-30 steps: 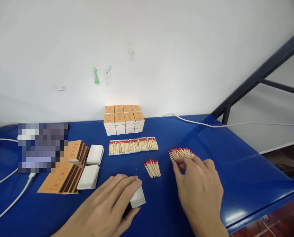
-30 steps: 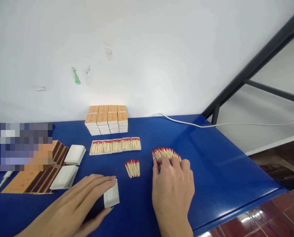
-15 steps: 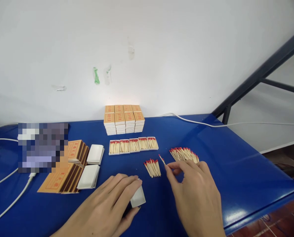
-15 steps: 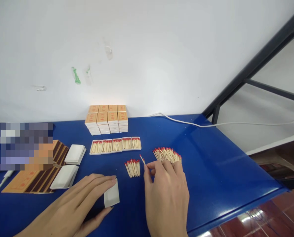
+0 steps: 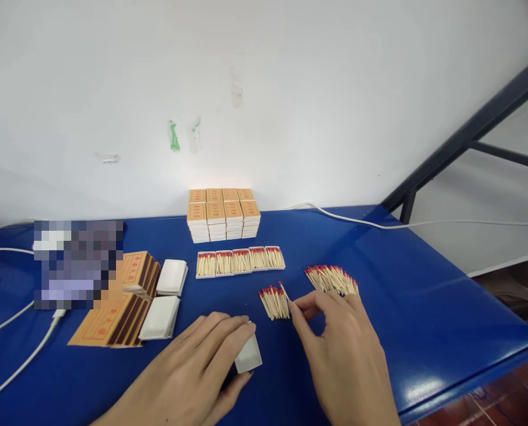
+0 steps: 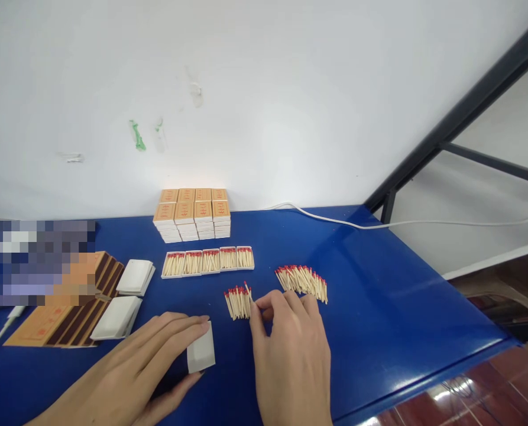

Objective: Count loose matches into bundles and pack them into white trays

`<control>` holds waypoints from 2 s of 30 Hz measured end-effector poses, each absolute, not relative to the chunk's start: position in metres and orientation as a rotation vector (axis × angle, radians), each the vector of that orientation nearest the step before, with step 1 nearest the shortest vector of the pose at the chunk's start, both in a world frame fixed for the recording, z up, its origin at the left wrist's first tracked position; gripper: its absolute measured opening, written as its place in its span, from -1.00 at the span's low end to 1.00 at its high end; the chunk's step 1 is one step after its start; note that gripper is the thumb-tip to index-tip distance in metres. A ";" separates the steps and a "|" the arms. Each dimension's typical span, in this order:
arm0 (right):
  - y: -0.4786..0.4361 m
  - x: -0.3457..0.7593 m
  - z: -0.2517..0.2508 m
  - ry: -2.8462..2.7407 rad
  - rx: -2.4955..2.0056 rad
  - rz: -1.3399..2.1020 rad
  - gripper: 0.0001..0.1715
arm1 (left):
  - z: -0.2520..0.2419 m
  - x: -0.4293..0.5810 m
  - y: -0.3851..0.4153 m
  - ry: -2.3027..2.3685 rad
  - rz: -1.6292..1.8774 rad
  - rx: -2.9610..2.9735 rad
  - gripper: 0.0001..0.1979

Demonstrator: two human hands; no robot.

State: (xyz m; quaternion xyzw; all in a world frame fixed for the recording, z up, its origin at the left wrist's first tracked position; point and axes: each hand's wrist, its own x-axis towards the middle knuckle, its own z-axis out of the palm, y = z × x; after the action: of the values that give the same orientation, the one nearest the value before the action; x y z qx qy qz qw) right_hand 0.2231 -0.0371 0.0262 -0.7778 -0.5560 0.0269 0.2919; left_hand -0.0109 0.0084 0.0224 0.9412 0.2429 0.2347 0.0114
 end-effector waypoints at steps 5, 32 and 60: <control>-0.038 0.226 0.026 -1.480 -2.073 0.105 -0.64 | 0.022 -0.012 0.008 0.763 0.753 2.900 -0.66; -0.029 0.265 0.008 -1.536 -2.239 -0.660 -0.45 | 0.022 -0.012 0.009 0.768 0.724 2.977 -0.63; -0.036 0.252 0.026 -1.455 -2.119 -0.283 -0.65 | 0.024 -0.010 0.010 0.758 0.739 2.993 -0.64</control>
State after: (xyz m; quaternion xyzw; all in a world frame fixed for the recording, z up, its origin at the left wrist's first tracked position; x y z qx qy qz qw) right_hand 0.2520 -0.0363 0.0255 -0.7881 -0.5409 -0.1053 0.2743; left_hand -0.0101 0.0100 0.0240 0.9426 0.2387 0.2328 -0.0165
